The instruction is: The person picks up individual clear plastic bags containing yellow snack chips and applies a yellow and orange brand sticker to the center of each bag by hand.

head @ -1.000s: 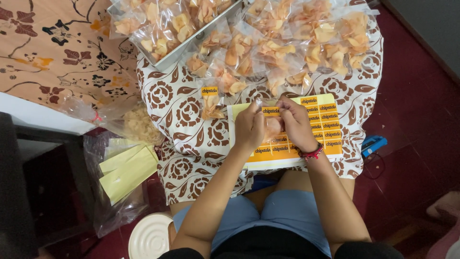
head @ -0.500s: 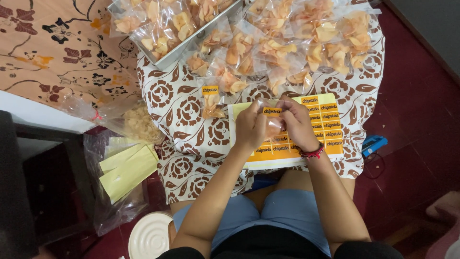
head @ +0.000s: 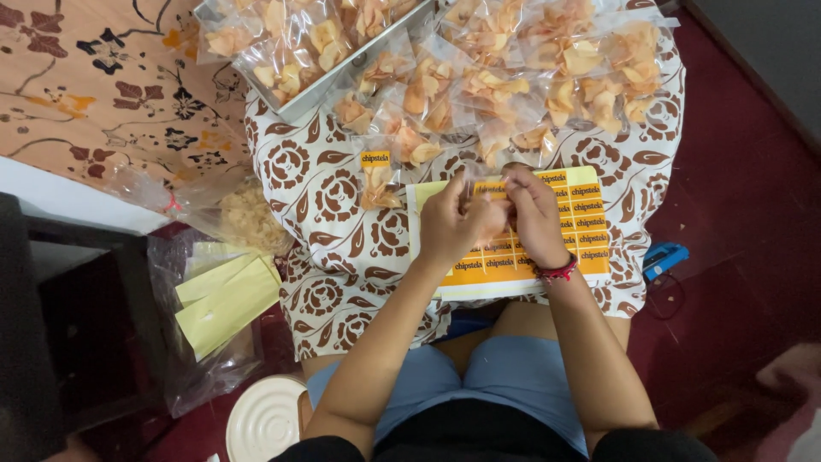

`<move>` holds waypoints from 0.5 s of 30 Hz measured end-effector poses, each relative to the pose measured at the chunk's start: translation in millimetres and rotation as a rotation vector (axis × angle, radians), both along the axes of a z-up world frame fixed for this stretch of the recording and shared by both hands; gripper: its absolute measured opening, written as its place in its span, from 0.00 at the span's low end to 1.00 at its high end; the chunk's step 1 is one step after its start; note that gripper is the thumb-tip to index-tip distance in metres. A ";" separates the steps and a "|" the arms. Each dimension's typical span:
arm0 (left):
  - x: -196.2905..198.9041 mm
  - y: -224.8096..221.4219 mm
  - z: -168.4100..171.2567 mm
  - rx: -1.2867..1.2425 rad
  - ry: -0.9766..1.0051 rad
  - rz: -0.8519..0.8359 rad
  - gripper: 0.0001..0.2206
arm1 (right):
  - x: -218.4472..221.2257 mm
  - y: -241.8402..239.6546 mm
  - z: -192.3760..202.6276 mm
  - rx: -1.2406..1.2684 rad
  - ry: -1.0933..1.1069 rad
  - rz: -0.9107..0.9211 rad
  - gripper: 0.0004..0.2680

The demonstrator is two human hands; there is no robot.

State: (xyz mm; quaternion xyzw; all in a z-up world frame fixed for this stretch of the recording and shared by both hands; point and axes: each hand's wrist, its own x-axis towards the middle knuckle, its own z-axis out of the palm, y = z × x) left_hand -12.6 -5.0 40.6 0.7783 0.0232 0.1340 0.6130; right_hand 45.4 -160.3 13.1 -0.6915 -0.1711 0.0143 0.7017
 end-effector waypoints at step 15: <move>4.2 87.7 -19.9 0.332 -0.223 0.544 0.16 | 1.3 2.0 1.1 0.056 0.052 0.000 0.12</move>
